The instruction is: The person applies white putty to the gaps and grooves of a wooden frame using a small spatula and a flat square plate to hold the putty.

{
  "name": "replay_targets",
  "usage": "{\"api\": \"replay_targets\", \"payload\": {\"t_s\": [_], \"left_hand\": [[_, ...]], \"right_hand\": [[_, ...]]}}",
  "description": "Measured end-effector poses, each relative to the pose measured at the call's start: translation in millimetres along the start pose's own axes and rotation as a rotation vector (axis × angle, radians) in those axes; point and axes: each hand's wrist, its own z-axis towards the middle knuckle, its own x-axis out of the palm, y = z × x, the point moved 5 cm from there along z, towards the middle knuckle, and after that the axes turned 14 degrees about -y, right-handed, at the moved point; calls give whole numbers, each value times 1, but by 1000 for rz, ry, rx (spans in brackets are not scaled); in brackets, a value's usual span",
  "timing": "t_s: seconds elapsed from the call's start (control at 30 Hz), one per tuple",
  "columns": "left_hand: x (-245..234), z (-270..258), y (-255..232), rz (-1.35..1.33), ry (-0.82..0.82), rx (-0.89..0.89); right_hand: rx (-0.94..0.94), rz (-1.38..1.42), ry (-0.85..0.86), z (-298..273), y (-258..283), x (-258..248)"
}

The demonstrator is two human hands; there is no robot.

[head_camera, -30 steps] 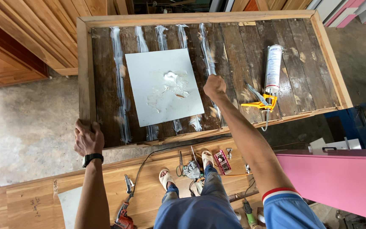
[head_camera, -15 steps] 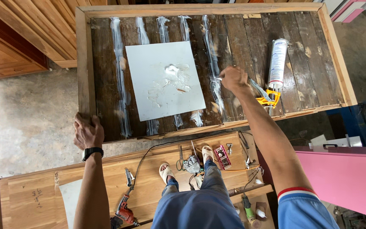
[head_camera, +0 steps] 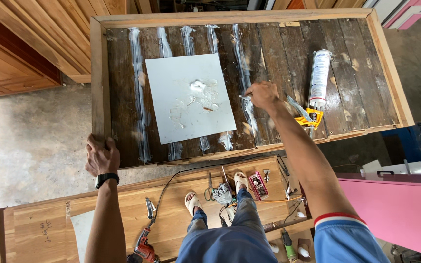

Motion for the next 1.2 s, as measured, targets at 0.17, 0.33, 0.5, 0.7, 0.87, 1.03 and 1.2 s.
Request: {"api": "replay_targets", "payload": {"t_s": [0.17,0.33,0.5,0.7,0.87,1.03,1.2], "left_hand": [[5,1,4,9,-10,11],[8,1,7,12,-2,10],[6,1,7,-1,-3,18],[5,1,7,-12,-9,18],[5,-1,7,0,-16,10],[10,0,13,-8,-60,36],[13,1,16,-26,-82,54]], "right_hand": [[73,182,60,-27,9,-19],[-27,109,83,-39,-4,-2],[-50,165,132,-58,-1,-9],[7,92,191,-82,-4,1],[-9,75,154,-105,-6,3],[20,-19,199,-132,-11,16],[99,-18,198,-151,-3,-7]]}}
